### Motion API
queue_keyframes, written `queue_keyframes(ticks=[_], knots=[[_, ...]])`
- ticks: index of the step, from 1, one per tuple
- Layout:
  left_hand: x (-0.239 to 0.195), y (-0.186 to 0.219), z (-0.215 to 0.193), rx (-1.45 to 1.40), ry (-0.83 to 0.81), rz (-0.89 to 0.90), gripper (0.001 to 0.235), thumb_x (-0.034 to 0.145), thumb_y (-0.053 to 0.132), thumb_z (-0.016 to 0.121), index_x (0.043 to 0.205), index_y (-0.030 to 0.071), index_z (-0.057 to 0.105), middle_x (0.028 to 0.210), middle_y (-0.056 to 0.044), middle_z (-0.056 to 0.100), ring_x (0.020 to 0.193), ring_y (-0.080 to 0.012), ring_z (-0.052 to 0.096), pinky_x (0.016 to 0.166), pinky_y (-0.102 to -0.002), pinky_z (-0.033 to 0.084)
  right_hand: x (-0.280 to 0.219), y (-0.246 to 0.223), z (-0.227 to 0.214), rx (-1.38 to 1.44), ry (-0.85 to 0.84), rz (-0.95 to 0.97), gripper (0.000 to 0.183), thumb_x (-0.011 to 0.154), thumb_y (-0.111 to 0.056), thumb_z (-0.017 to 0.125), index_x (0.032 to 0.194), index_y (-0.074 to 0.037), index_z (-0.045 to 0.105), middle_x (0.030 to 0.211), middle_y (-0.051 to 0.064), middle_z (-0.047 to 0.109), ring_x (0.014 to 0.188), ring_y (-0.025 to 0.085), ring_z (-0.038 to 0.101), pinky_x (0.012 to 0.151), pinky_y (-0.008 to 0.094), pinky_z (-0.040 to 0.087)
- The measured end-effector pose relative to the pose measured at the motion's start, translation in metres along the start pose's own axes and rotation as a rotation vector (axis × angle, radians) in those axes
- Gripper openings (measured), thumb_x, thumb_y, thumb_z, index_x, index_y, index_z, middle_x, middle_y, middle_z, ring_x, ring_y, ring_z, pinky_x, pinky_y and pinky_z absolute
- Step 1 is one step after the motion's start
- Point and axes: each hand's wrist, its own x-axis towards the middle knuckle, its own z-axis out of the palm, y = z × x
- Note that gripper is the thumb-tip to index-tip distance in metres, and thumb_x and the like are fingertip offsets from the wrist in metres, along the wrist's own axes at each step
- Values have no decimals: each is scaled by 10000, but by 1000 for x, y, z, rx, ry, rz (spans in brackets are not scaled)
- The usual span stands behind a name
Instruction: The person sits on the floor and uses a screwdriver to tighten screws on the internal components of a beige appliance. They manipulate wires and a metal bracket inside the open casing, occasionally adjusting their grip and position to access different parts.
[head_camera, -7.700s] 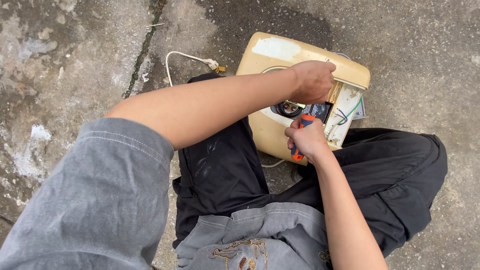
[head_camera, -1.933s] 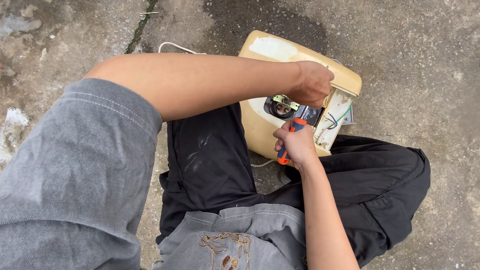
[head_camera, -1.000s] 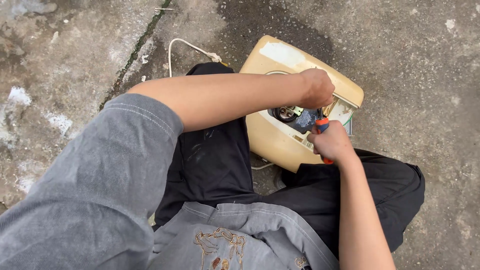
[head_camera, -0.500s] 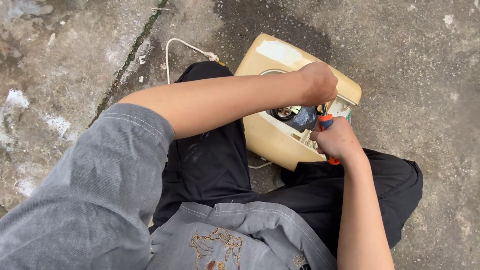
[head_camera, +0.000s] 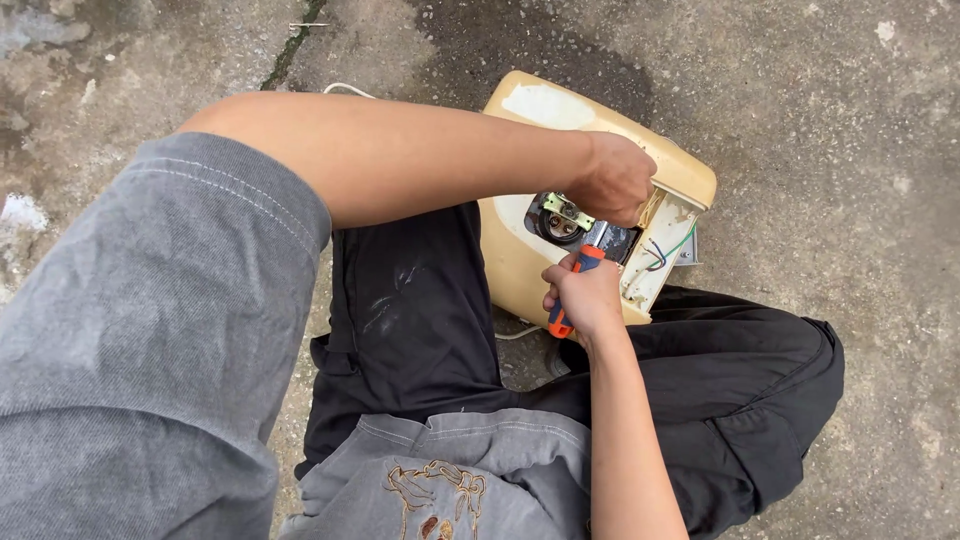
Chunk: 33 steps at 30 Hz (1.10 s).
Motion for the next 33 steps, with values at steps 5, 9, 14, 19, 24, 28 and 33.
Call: queue_keyframes(ticks=[5,9,14,19,24,28,33], knots=[[18,15,24,-88,-20,-113,261,972,183,466,992,269,712,854,53,775,921,-162,726,830,-378,511,13,5,-16,-36,11,-9,102,735,2,659,667,-44,599,469,95,532,400,208,610,447,317,506],[37,26,37,-268,-36,-433,261,914,143,512,904,219,761,824,2,762,864,-241,736,745,-468,520,52,-2,-59,-560,42,-31,24,717,-71,671,713,-78,649,544,139,595,533,273,653,570,350,503],[61,57,-11,-557,-204,-910,259,978,195,534,1025,255,781,944,79,759,987,-230,722,778,-456,524,79,-19,-112,-1149,42,-141,261,787,-247,678,926,-66,804,931,245,759,980,444,737,854,529,565],[83,50,14,-652,-165,-907,258,969,132,546,961,193,796,929,31,773,967,-269,739,715,-477,569,76,-16,-121,-1116,72,-169,193,764,-206,651,803,-59,770,791,254,713,877,461,730,812,512,547],[61,23,50,-502,-134,-644,286,928,91,520,921,170,795,901,-44,776,899,-314,746,652,-520,579,58,-8,-86,-813,67,-134,65,707,-178,639,669,-158,688,603,165,627,705,366,700,719,432,525],[47,28,33,-424,-139,-554,292,906,100,534,924,204,806,900,5,785,905,-279,756,672,-485,585,43,4,-65,-646,67,-70,38,674,-130,632,680,-159,656,479,74,593,505,247,674,599,336,507],[39,36,1,-459,-176,-643,255,904,111,563,920,185,807,858,-12,771,878,-291,750,666,-490,565,36,-2,-66,-668,65,-119,72,705,-114,648,645,-138,615,513,84,557,516,271,631,600,370,491]])
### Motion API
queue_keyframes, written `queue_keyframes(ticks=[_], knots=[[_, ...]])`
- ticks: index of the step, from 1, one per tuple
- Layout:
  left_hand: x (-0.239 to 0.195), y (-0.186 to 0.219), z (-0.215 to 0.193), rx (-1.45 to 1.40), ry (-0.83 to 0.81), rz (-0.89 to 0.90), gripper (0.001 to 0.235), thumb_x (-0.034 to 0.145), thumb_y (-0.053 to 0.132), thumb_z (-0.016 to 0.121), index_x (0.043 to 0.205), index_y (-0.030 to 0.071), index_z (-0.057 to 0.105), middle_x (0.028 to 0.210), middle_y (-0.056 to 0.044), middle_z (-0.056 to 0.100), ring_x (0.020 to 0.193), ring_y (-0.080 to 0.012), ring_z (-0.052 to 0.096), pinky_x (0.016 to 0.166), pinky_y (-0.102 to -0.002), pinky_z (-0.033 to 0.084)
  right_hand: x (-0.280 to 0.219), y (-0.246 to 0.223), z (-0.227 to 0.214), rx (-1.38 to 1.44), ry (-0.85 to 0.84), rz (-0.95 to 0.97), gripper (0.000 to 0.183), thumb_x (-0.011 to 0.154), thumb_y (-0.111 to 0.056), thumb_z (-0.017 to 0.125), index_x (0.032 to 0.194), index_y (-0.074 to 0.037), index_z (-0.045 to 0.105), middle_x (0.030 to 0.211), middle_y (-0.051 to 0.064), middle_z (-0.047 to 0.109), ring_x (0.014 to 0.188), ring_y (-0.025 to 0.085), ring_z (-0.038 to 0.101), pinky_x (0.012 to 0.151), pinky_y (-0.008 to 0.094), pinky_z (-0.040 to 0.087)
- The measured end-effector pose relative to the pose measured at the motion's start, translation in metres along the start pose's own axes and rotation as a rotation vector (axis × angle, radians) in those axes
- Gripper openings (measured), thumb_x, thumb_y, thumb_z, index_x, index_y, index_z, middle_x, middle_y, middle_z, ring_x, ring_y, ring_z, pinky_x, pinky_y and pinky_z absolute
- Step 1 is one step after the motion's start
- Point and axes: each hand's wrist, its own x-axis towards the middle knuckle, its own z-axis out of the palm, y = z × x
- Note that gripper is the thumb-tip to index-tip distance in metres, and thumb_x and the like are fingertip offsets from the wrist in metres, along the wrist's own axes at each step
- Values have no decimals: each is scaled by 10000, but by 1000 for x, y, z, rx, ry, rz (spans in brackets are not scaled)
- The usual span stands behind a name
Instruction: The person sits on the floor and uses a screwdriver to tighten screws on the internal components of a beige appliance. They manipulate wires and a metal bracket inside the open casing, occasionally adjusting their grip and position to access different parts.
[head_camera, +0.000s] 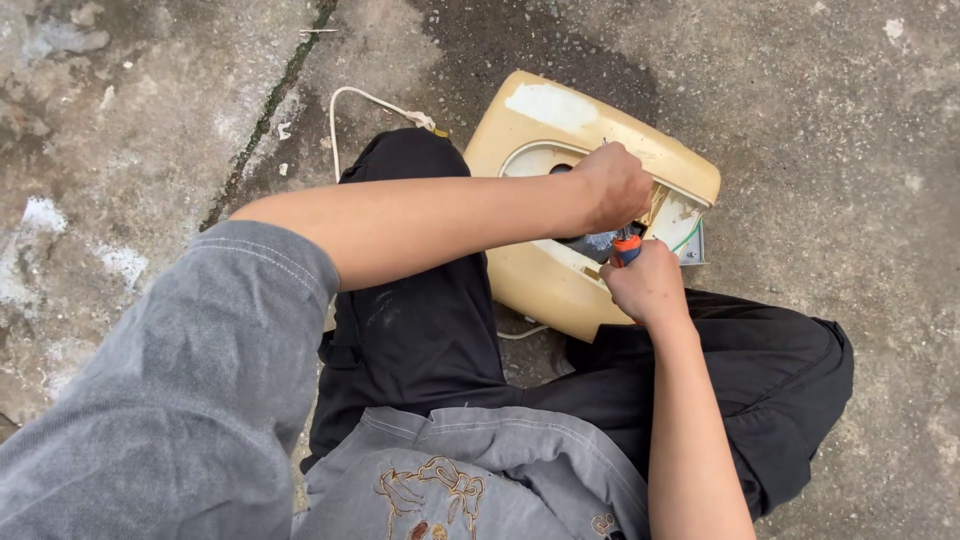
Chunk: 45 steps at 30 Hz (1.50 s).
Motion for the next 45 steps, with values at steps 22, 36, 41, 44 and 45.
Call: queue_keyframes(ticks=[22,36,41,44,45], knots=[[-9,-57,-9,510,278,543,284,965,236,514,856,325,760,801,90,779,895,-124,706,844,-385,400,-18,-36,50,616,-3,-26,107,730,-58,641,642,-92,590,481,74,555,449,166,624,505,274,455],[8,-48,0,518,230,571,327,973,245,475,846,353,756,810,102,779,903,-123,720,824,-396,413,-21,-42,60,742,23,-18,138,760,-37,671,654,-76,591,505,77,566,467,174,632,519,275,479],[15,-42,3,497,185,548,337,957,210,469,841,320,765,804,65,786,885,-154,736,811,-421,419,-19,-40,63,767,27,-10,149,766,-28,672,657,-74,582,505,78,565,469,176,631,516,280,484],[9,-40,-7,515,198,559,329,974,205,467,922,291,780,872,54,803,941,-149,730,844,-418,389,-19,-38,65,791,66,-7,154,767,-21,672,655,-68,577,500,89,562,464,180,632,514,282,496],[7,-39,-10,519,198,568,328,974,206,465,922,289,777,878,59,800,942,-149,731,845,-415,389,-19,-40,66,800,72,4,157,763,-22,671,647,-67,576,497,89,560,460,177,628,511,280,498]])
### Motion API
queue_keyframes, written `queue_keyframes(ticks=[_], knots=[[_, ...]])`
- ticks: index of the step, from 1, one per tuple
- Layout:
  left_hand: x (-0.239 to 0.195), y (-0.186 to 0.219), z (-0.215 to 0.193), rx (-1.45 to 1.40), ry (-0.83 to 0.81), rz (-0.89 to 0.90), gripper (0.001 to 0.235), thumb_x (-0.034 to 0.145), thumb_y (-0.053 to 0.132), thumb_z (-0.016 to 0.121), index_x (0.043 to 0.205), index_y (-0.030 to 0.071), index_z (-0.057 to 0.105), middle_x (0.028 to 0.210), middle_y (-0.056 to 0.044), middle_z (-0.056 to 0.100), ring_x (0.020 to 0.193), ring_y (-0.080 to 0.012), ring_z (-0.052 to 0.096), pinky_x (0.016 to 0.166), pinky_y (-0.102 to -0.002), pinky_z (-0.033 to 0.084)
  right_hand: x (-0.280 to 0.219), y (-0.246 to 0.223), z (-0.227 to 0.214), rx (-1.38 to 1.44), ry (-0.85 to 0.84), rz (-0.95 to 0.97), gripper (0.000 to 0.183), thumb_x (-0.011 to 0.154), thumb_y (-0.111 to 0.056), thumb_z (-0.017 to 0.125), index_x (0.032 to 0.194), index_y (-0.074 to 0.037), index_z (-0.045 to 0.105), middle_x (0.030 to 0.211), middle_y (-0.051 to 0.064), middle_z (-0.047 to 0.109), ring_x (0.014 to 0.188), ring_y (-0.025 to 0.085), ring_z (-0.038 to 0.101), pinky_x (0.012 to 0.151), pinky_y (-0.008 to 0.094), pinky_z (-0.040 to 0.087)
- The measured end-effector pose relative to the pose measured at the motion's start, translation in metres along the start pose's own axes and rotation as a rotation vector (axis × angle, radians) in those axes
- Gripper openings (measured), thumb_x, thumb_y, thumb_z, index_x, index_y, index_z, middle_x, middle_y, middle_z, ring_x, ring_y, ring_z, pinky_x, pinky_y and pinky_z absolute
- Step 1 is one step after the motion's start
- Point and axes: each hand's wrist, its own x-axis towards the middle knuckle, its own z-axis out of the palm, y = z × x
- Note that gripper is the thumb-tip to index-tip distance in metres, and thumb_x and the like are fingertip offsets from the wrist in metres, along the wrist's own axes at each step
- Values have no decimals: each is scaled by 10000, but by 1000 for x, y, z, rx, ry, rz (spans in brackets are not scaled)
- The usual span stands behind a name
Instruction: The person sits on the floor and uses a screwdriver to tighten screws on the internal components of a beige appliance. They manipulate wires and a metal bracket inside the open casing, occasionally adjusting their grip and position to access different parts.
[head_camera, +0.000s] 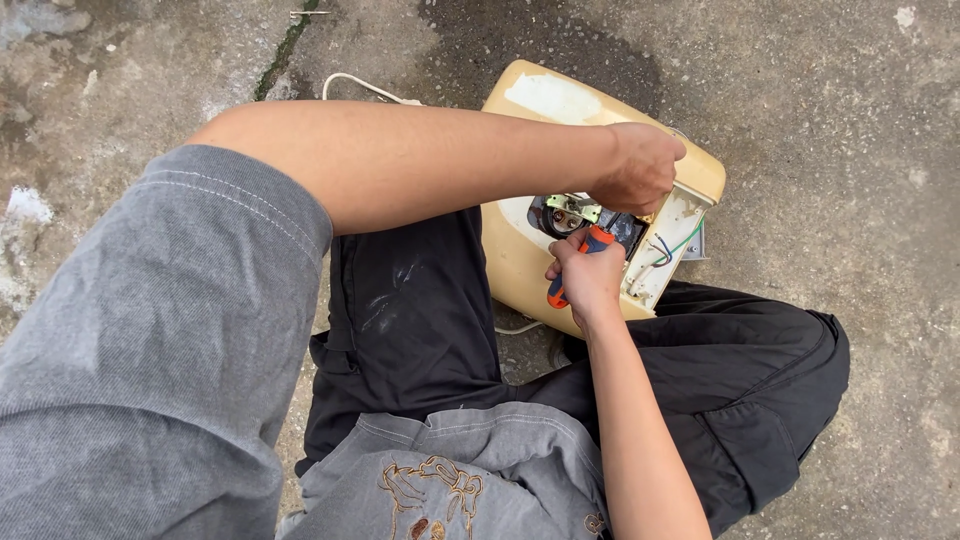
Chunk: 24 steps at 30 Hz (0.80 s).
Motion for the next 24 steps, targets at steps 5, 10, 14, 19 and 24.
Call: queue_keyframes(ticks=[5,10,14,19,24], knots=[[-6,3,-1,15,12,25,330,978,221,459,922,309,773,923,84,796,975,-135,728,858,-387,393,-1,3,6,2,8,6,150,755,-18,666,647,-65,572,495,90,559,455,173,619,508,282,504],[3,5,0,-86,-50,-36,322,954,180,481,929,264,792,902,48,802,921,-190,741,798,-431,402,5,6,2,-39,15,-4,145,743,-20,667,637,-64,578,490,91,560,454,181,630,493,287,497],[20,19,13,-229,-84,-225,307,913,143,489,905,206,790,851,-18,782,854,-263,735,760,-513,436,49,14,-42,-384,-48,-9,126,718,-87,646,611,-127,592,450,68,579,449,187,652,539,287,509],[35,33,11,-687,-262,-928,303,964,168,493,1068,214,775,995,52,742,976,-244,713,655,-508,557,105,-11,-108,-1348,154,-264,74,785,-236,700,809,-242,771,742,144,684,810,440,744,755,449,577],[40,28,10,-731,-273,-884,228,947,155,577,1047,144,782,939,-42,743,932,-292,719,655,-482,559,108,-5,-104,-1283,88,-288,101,761,-238,685,821,-191,751,746,159,689,821,427,738,753,464,572]])
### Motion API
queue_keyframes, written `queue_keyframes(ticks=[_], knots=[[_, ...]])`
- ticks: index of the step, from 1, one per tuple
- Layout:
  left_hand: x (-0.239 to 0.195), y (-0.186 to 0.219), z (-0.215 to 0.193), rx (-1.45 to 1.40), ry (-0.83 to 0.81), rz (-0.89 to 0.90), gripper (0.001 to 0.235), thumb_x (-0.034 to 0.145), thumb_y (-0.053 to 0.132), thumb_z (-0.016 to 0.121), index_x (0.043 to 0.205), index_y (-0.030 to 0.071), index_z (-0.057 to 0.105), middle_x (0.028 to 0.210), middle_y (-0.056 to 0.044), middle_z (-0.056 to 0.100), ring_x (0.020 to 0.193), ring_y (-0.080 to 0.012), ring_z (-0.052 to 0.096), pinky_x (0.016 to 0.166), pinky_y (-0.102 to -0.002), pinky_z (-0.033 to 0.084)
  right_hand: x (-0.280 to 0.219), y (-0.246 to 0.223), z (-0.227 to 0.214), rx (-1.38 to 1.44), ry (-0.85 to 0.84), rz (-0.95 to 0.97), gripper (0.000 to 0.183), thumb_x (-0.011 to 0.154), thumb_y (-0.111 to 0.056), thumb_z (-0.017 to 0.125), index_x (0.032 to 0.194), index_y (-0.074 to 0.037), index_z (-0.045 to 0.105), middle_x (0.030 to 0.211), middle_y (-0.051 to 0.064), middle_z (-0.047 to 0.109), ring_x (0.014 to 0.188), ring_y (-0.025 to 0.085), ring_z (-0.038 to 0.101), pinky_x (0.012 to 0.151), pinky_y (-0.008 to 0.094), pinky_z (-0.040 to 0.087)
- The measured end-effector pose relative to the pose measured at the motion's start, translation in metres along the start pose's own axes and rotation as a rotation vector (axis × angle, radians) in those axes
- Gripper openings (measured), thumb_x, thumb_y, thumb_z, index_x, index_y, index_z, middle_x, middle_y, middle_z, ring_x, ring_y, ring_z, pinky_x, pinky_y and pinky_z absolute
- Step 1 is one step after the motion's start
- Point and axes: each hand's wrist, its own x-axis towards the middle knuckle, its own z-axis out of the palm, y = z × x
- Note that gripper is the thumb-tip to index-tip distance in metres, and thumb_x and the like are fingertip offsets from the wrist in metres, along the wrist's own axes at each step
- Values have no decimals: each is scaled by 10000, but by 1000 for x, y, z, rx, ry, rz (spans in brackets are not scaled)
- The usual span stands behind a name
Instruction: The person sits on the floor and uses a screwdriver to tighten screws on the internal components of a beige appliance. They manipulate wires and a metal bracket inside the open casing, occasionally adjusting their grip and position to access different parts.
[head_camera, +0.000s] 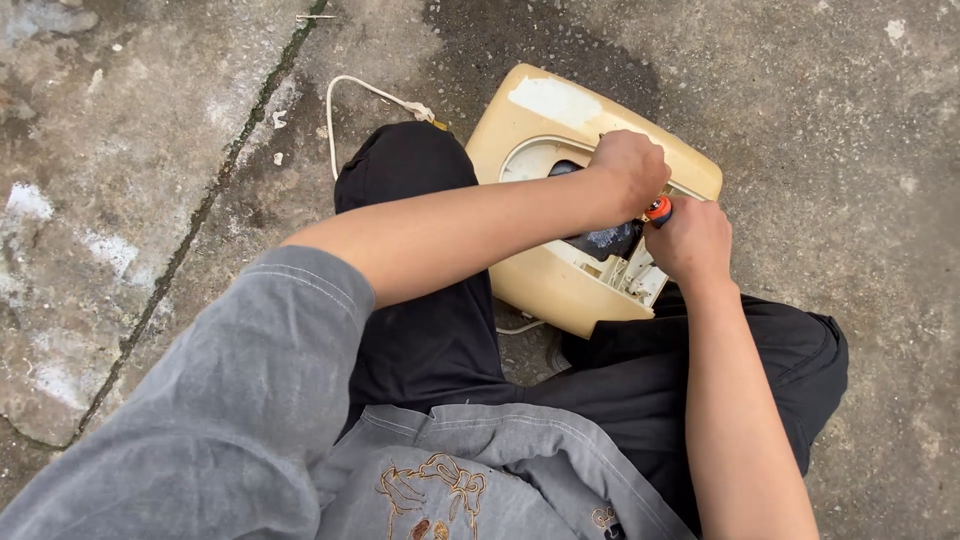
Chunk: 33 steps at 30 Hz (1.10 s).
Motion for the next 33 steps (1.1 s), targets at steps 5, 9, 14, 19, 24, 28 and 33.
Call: queue_keyframes(ticks=[5,9,14,19,24,28,33], knots=[[-7,-12,-2,238,17,215,271,969,154,527,1062,180,781,987,-28,760,968,-295,725,677,-488,565,-39,-35,-8,279,-45,86,54,731,-139,672,705,-102,642,628,113,607,641,351,682,683,444,552],[-22,-11,-8,341,12,296,276,962,163,524,1085,187,770,983,-26,765,960,-292,728,681,-482,548,-60,-55,-8,518,-129,120,92,710,-135,645,640,-128,585,556,104,550,557,296,603,607,399,496],[-36,-9,-19,320,25,237,284,969,168,506,1081,217,762,964,23,767,962,-247,729,708,-447,534,-65,-51,-14,524,-121,81,115,763,-171,668,687,-130,592,594,114,562,604,310,616,639,414,495],[-23,-35,-52,187,12,226,175,955,218,641,927,158,803,926,-84,797,752,-245,712,639,-389,488,-62,-52,-28,297,250,-65,199,904,-234,747,921,-35,750,766,158,727,625,409,639,648,490,522],[-17,-44,-54,264,107,308,203,949,180,631,825,182,792,816,-61,785,671,-230,683,614,-379,473,-62,-55,-32,437,202,-79,220,867,-208,749,862,4,689,742,157,691,617,356,590,652,453,508],[-33,-62,-36,286,258,373,234,914,193,622,724,199,758,755,-55,770,567,-221,655,528,-374,476,-68,-63,-31,517,36,-123,197,822,-171,758,861,-1,666,763,118,709,652,292,640,671,411,522],[-40,-69,-36,362,220,452,282,959,206,590,726,217,748,760,-35,773,595,-205,664,559,-352,501,-67,-70,-22,511,35,-133,135,804,-152,734,840,-35,676,760,129,710,676,327,650,688,428,525]])
